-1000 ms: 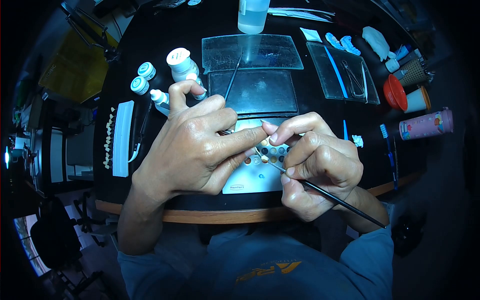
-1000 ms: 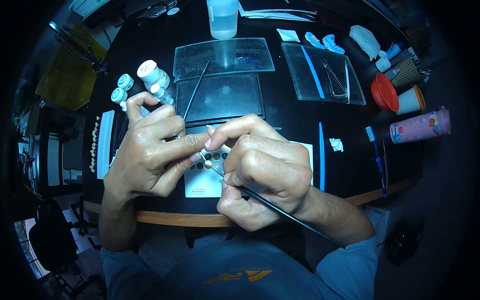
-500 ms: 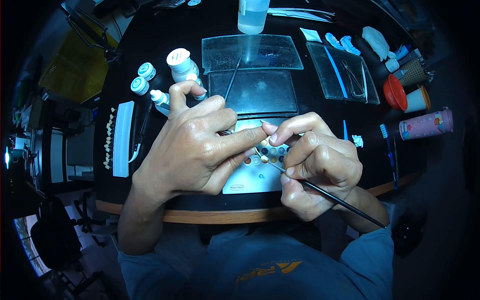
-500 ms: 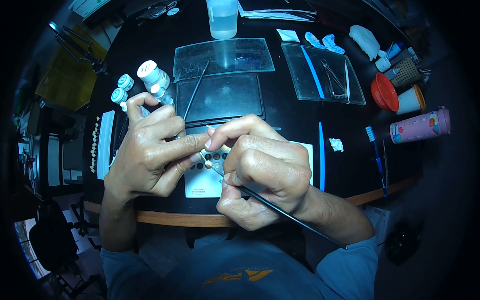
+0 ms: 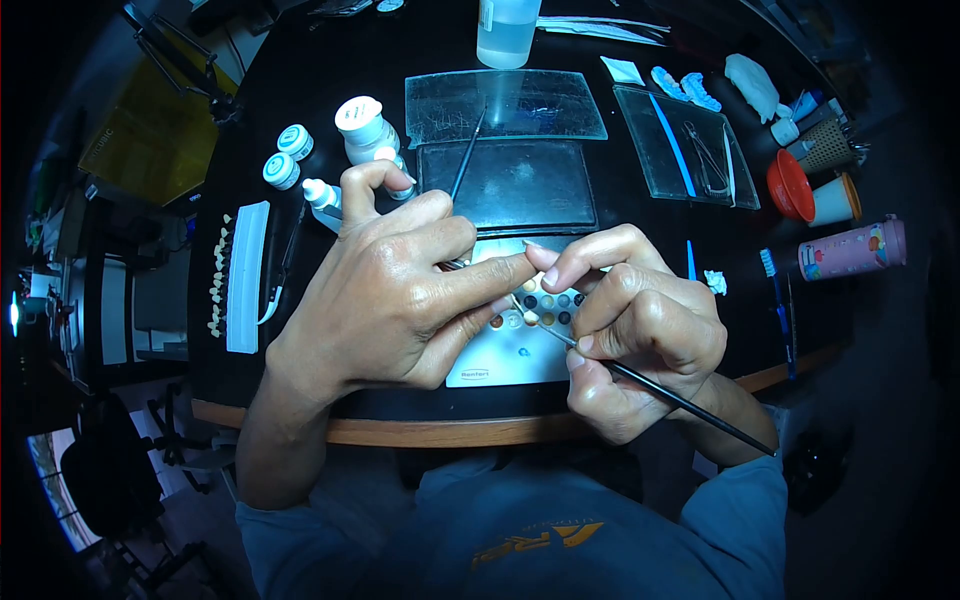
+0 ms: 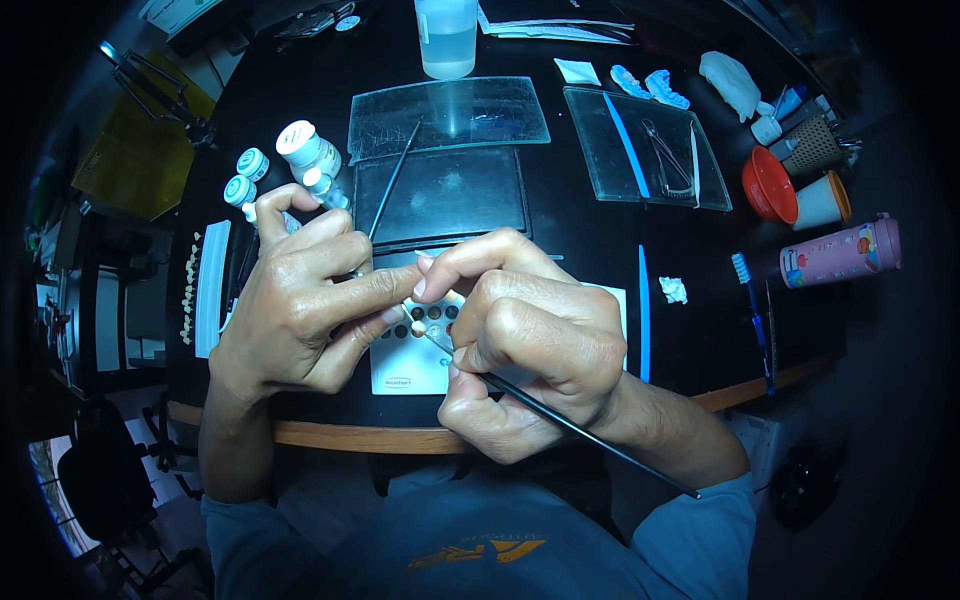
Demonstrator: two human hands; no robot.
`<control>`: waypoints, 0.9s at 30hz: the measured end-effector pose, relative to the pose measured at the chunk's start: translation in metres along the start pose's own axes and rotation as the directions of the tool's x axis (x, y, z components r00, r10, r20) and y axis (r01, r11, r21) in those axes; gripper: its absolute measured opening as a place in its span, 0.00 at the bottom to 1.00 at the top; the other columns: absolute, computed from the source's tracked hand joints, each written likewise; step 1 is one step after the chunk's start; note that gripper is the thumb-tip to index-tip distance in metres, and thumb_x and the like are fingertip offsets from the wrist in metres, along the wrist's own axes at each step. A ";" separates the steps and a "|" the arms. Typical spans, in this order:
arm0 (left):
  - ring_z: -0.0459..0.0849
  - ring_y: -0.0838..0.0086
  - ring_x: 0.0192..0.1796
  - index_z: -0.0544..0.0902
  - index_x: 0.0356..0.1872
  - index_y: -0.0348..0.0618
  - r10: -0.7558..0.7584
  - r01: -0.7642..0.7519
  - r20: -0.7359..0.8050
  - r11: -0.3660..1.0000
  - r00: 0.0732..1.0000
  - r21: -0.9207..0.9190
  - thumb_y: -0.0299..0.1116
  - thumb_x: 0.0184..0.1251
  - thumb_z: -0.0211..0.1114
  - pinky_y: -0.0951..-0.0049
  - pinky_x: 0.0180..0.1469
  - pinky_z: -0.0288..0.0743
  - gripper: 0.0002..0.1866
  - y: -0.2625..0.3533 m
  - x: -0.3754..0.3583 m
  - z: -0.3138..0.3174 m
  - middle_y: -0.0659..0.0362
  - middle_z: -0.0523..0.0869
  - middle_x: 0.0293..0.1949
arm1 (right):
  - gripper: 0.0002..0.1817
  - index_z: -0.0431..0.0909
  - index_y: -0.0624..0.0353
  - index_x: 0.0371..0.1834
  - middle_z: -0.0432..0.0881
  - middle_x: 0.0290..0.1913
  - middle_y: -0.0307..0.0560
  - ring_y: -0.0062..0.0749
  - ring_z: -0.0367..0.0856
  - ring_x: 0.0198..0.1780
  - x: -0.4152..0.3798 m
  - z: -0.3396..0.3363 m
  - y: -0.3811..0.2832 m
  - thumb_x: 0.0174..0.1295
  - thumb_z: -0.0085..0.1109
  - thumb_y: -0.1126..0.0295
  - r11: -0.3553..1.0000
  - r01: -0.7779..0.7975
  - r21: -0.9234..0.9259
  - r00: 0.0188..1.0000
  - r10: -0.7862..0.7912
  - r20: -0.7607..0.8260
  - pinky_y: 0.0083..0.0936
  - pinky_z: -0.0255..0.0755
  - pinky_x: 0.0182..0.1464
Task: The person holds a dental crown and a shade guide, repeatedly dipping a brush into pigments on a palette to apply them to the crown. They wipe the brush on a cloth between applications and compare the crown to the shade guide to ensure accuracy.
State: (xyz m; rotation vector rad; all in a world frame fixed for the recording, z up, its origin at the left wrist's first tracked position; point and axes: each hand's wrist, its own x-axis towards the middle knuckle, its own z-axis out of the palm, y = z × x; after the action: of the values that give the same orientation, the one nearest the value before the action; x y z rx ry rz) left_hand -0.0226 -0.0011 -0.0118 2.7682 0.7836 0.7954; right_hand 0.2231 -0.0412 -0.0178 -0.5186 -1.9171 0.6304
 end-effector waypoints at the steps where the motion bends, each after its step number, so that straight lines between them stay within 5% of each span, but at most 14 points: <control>1: 0.75 0.73 0.35 0.96 0.54 0.54 0.001 -0.001 0.000 1.000 1.000 0.002 0.35 0.62 0.78 0.51 0.63 0.56 0.18 0.000 0.000 0.000 0.67 0.76 0.25 | 0.08 0.70 0.61 0.22 0.78 0.25 0.46 0.45 0.86 0.50 0.000 0.000 0.000 0.48 0.61 0.81 1.000 -0.006 -0.002 1.000 0.006 0.003 0.60 0.89 0.63; 25: 0.75 0.72 0.35 0.96 0.54 0.55 0.006 -0.006 -0.005 1.000 1.000 0.006 0.34 0.61 0.78 0.52 0.63 0.56 0.19 0.000 0.001 0.000 0.68 0.76 0.25 | 0.07 0.71 0.62 0.21 0.78 0.25 0.46 0.45 0.87 0.49 -0.001 0.001 0.001 0.46 0.60 0.81 1.000 0.002 0.000 1.000 -0.002 -0.011 0.60 0.89 0.62; 27: 0.75 0.72 0.35 0.96 0.55 0.55 0.011 -0.011 -0.008 1.000 1.000 0.002 0.34 0.61 0.78 0.52 0.62 0.56 0.19 0.000 0.001 0.000 0.68 0.75 0.25 | 0.09 0.71 0.57 0.19 0.79 0.21 0.42 0.44 0.91 0.46 -0.001 0.005 0.002 0.41 0.62 0.81 1.000 -0.001 -0.019 0.997 0.000 -0.074 0.49 0.89 0.58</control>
State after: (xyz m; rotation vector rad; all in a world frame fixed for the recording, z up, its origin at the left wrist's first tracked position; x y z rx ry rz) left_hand -0.0216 -0.0008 -0.0110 2.7751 0.7721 0.8087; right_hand 0.2191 -0.0408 -0.0213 -0.5470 -1.8550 0.5858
